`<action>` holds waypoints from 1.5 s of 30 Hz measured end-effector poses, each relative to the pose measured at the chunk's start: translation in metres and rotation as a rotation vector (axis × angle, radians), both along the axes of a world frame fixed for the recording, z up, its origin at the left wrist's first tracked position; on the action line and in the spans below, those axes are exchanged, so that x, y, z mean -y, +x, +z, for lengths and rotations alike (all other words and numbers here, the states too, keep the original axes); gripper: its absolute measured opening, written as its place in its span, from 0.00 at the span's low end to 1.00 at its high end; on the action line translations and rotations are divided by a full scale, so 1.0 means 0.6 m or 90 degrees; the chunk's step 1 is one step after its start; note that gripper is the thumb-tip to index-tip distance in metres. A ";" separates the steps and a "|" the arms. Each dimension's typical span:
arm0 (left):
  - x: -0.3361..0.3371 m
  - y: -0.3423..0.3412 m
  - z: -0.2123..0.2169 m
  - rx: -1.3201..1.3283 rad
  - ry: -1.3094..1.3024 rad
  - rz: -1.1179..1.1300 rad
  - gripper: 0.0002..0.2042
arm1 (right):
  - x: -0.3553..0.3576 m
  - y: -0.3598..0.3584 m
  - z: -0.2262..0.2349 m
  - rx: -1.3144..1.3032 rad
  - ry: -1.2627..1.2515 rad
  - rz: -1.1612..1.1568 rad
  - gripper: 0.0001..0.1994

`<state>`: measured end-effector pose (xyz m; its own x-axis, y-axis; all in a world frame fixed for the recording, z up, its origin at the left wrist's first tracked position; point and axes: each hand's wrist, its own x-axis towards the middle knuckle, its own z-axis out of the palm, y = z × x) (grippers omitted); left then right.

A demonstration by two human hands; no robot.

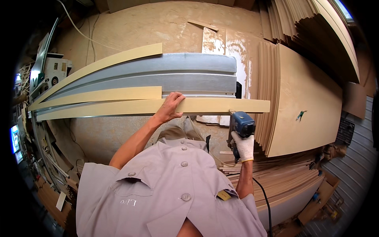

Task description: The person uses a pneumatic nail gun to fasten thin wooden strips onto a metal frame. They repeatedly position the strips, fire the nail gun, and reload staples from a nearby container.

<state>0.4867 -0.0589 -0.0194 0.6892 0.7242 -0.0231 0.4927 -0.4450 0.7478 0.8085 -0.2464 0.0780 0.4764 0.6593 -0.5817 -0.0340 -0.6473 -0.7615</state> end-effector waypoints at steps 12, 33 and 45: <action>0.000 0.001 -0.002 -0.025 0.005 0.005 0.33 | 0.008 0.087 0.010 0.004 -0.007 -0.090 0.09; 0.000 0.001 0.005 -0.007 0.015 -0.002 0.33 | -0.037 0.210 0.007 0.004 -0.001 -0.186 0.09; 0.003 -0.009 -0.019 0.013 0.017 -0.009 0.35 | -0.016 0.128 -0.011 0.018 0.038 -0.270 0.13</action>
